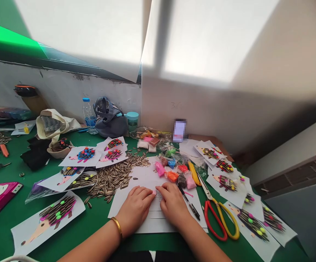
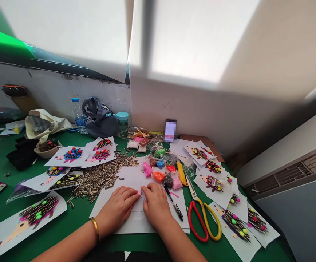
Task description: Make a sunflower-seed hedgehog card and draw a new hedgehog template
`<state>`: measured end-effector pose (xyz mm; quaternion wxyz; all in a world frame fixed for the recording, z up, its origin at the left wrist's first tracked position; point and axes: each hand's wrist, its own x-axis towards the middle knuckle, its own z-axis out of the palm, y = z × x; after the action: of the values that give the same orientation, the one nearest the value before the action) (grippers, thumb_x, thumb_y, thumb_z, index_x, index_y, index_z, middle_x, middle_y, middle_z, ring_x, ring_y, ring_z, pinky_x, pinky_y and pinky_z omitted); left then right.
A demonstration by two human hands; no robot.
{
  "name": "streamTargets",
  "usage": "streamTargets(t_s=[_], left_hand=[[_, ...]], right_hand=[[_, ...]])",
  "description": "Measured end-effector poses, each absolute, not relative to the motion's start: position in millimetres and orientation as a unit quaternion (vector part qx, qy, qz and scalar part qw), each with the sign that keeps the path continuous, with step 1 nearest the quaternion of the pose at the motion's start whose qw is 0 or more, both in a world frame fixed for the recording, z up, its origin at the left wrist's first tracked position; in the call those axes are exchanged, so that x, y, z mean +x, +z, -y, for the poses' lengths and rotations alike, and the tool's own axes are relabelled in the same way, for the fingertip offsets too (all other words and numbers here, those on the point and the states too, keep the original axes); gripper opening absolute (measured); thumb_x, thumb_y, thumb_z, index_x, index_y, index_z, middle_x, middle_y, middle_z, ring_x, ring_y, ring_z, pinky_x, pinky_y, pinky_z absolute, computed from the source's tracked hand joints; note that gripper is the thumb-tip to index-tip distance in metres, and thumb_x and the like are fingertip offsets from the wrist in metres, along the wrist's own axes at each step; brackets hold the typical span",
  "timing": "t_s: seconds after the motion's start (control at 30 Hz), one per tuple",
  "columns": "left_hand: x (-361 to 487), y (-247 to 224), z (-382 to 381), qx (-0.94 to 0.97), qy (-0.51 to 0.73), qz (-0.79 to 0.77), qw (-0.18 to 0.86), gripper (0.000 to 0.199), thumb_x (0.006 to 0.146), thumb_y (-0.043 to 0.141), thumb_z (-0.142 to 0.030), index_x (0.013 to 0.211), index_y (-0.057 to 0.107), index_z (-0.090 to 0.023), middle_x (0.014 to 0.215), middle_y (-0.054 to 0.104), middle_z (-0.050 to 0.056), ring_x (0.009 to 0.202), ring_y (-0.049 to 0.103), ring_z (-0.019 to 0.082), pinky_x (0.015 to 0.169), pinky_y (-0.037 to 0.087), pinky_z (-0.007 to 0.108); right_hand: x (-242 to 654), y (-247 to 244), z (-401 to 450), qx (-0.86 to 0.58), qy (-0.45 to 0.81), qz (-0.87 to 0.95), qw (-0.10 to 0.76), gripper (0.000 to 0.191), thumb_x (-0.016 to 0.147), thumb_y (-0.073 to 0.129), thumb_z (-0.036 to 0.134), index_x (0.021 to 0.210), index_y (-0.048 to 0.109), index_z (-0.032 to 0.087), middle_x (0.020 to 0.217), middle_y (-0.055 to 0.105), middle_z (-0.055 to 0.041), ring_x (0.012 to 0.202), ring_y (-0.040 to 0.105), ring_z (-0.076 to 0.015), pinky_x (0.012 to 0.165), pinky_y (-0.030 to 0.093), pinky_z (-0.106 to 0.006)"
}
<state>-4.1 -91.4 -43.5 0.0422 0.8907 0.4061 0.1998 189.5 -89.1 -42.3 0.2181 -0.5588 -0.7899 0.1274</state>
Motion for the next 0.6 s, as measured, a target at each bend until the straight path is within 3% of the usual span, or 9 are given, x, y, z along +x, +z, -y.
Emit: streamTargets(t_s=[0.23,0.43,0.6], left_hand=[[-4.0,-46.4,89.8,0.891,0.191,-0.409,0.046,0.038,0.087,0.054,-0.012,0.123,0.058,-0.023,0.120,0.064,0.006,0.111,0.053,0.026,0.104,0.039,0.050],[-3.1,-46.2,89.5,0.891,0.196,-0.408,0.042,0.039,0.086,0.054,-0.011,0.123,0.058,-0.023,0.118,0.064,0.007,0.109,0.054,0.026,0.103,0.040,0.050],[-2.9,-43.9,90.4,0.888,0.203,-0.411,0.041,0.038,0.085,0.056,-0.011,0.120,0.060,-0.024,0.115,0.064,0.007,0.108,0.055,0.026,0.102,0.042,0.050]], right_hand=[[183.3,-45.5,87.6,-0.551,0.146,0.792,0.217,0.047,0.075,0.050,0.003,0.111,0.065,0.029,0.105,0.057,-0.0055,0.102,0.049,-0.0232,0.088,0.039,-0.035],[184.9,-45.1,87.5,-0.553,0.155,0.786,0.230,0.053,0.074,0.050,0.002,0.119,0.061,0.027,0.107,0.057,-0.0062,0.102,0.049,-0.0226,0.090,0.039,-0.035],[184.0,-42.7,87.7,-0.548,0.153,0.792,0.223,0.050,0.075,0.051,0.003,0.113,0.065,0.031,0.103,0.057,-0.0045,0.099,0.049,-0.0219,0.088,0.040,-0.035]])
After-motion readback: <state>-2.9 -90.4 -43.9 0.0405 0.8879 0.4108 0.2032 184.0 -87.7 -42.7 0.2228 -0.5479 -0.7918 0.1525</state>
